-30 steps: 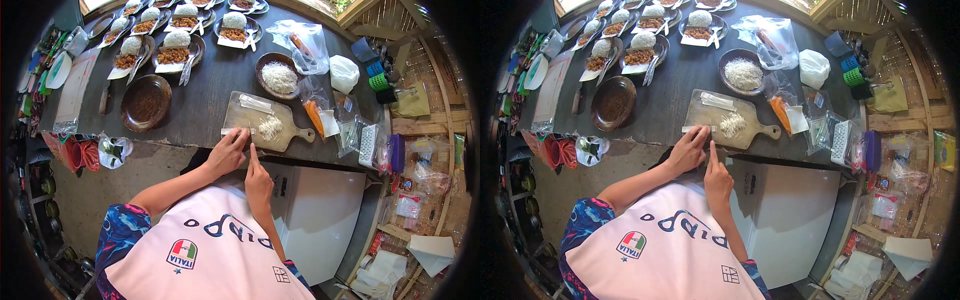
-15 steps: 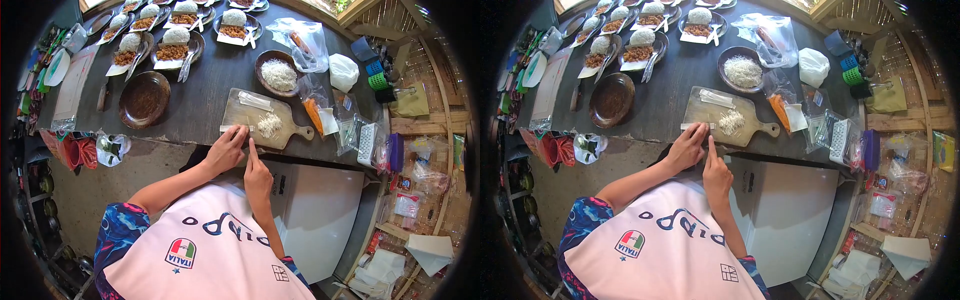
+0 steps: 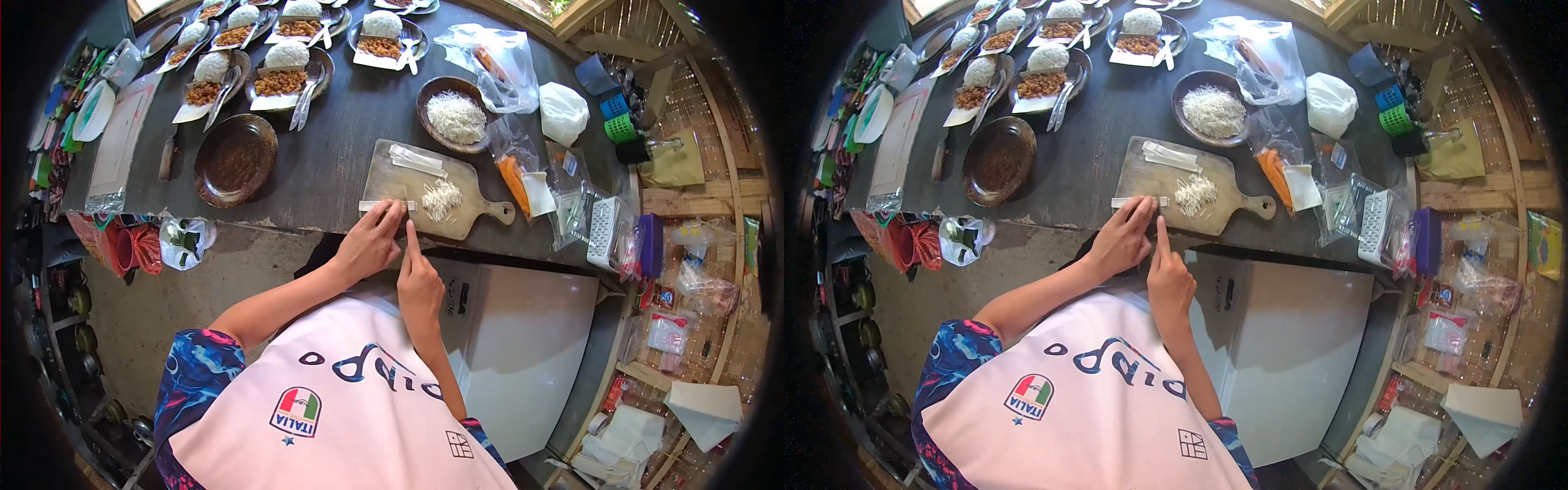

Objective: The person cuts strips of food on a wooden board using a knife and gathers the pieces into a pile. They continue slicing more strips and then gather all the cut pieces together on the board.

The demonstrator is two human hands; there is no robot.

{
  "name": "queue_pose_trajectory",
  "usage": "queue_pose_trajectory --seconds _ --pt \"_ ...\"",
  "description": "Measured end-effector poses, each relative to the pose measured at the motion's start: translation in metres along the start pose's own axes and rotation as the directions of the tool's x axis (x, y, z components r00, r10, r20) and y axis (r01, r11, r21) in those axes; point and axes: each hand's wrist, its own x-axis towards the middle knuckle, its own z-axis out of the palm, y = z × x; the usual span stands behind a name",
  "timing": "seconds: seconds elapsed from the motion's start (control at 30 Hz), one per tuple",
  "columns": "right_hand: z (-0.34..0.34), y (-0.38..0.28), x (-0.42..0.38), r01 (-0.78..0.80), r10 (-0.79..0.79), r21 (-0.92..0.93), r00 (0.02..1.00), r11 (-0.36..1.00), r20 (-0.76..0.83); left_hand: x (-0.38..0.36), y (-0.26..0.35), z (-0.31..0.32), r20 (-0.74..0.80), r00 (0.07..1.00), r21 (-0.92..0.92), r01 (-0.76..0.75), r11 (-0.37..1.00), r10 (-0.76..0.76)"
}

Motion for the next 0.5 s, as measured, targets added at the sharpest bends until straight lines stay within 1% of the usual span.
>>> queue_pose_trajectory --seconds 0.07,0.17,0.27,0.37,0.47,0.5 --pt "0.003 0.002 0.003 0.027 -0.027 -0.003 0.999 1.0 -0.023 0.0 0.0 0.0 -0.01 1.0 0.032 -0.013 0.999 0.013" --pt "-0.01 -0.005 -0.005 -0.026 0.027 -0.025 0.998 0.999 0.049 -0.001 -0.002 0.001 0.014 1.0 0.005 -0.01 1.0 0.01" --pt "-0.006 -0.003 -0.004 -0.02 0.021 -0.019 0.999 1.0 0.033 0.0 0.001 -0.003 0.001 1.0 -0.02 0.01 1.0 -0.01" --pt "-0.003 0.0 0.001 0.013 -0.013 0.013 1.0 1.0 0.006 0.001 -0.001 -0.002 0.009 1.0 0.001 -0.009 1.0 0.009" --pt "-0.009 -0.005 -0.006 -0.016 0.017 -0.01 0.999 1.0 0.039 -0.001 -0.002 -0.001 0.011 1.0 -0.015 0.006 1.0 -0.006" --pt "-0.006 -0.004 -0.005 -0.005 0.006 -0.009 1.0 1.0 0.021 -0.001 -0.002 -0.002 0.012 1.0 -0.018 0.01 1.0 -0.009"
